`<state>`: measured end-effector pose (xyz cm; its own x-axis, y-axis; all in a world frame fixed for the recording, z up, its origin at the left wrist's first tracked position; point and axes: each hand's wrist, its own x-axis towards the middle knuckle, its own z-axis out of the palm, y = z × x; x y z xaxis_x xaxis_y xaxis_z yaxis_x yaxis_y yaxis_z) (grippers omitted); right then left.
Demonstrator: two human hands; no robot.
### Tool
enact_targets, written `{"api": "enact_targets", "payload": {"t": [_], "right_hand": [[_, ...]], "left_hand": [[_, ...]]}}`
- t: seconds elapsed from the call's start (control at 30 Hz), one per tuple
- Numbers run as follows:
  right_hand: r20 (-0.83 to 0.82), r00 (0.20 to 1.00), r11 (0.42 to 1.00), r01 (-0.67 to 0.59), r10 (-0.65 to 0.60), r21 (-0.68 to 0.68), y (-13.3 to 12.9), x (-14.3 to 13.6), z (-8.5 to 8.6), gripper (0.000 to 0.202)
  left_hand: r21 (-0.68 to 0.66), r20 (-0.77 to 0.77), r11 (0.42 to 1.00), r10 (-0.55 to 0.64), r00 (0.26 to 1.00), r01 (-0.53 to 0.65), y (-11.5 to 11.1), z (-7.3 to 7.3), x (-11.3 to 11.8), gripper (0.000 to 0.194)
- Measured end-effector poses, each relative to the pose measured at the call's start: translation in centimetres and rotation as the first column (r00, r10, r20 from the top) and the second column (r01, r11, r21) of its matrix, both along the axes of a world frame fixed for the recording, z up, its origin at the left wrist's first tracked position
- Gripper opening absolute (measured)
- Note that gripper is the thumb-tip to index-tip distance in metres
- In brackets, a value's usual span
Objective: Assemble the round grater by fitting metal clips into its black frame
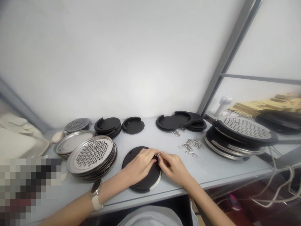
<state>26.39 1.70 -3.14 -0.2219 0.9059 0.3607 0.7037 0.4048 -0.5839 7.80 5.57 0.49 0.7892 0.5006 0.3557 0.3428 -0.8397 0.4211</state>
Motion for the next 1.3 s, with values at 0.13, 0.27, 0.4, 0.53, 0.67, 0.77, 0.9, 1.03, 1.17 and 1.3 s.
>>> {"api": "enact_targets", "payload": {"t": [0.13,0.27,0.4,0.53,0.67,0.77,0.9,1.03,1.17,1.3], "right_hand": [[-0.008,1.0,0.997,-0.025,0.025,-0.069,-0.05,-0.07,0.22,0.024],[-0.018,0.999,0.992,-0.045,0.043,-0.116,-0.11,-0.08,0.37,0.021],[-0.021,0.999,0.991,-0.046,0.044,-0.129,-0.08,-0.06,0.29,0.021],[-0.012,0.999,0.993,-0.047,0.046,-0.108,-0.03,-0.09,0.21,0.021],[0.005,0.999,0.996,-0.045,0.045,-0.072,-0.04,-0.07,0.15,0.02],[0.018,0.999,0.998,-0.035,0.036,-0.049,-0.05,-0.04,0.08,0.021],[0.032,0.999,1.0,-0.023,0.024,-0.017,-0.01,-0.05,-0.01,0.021],[0.036,0.999,1.0,-0.019,0.019,0.007,-0.01,-0.11,0.03,0.022],[0.03,0.999,1.0,-0.017,0.017,0.025,-0.14,-0.15,0.13,0.022],[0.029,1.0,0.999,-0.006,0.005,0.044,-0.15,-0.11,0.06,0.024]], "left_hand": [[-0.002,-0.005,1.0,0.0,1.0,0.0,0.04,0.02,0.02,0.024],[-0.006,-0.013,1.0,-0.002,1.0,0.002,0.09,0.05,0.03,0.023],[-0.013,-0.009,1.0,-0.002,1.0,0.002,0.08,0.09,0.02,0.023],[-0.007,-0.011,1.0,0.0,1.0,0.0,0.03,0.19,-0.01,0.023],[0.001,-0.01,1.0,0.001,1.0,-0.001,0.0,0.17,-0.02,0.023],[0.003,-0.007,1.0,-0.001,1.0,0.001,0.02,0.07,-0.01,0.023],[0.003,-0.01,1.0,0.0,1.0,0.0,0.05,0.0,0.01,0.024],[0.01,-0.008,1.0,0.004,1.0,-0.004,0.05,0.03,0.03,0.024],[0.022,-0.011,1.0,0.006,1.0,-0.006,0.02,0.08,0.02,0.024],[0.03,-0.013,1.0,0.0,1.0,0.001,0.0,0.02,0.04,0.024]]}}
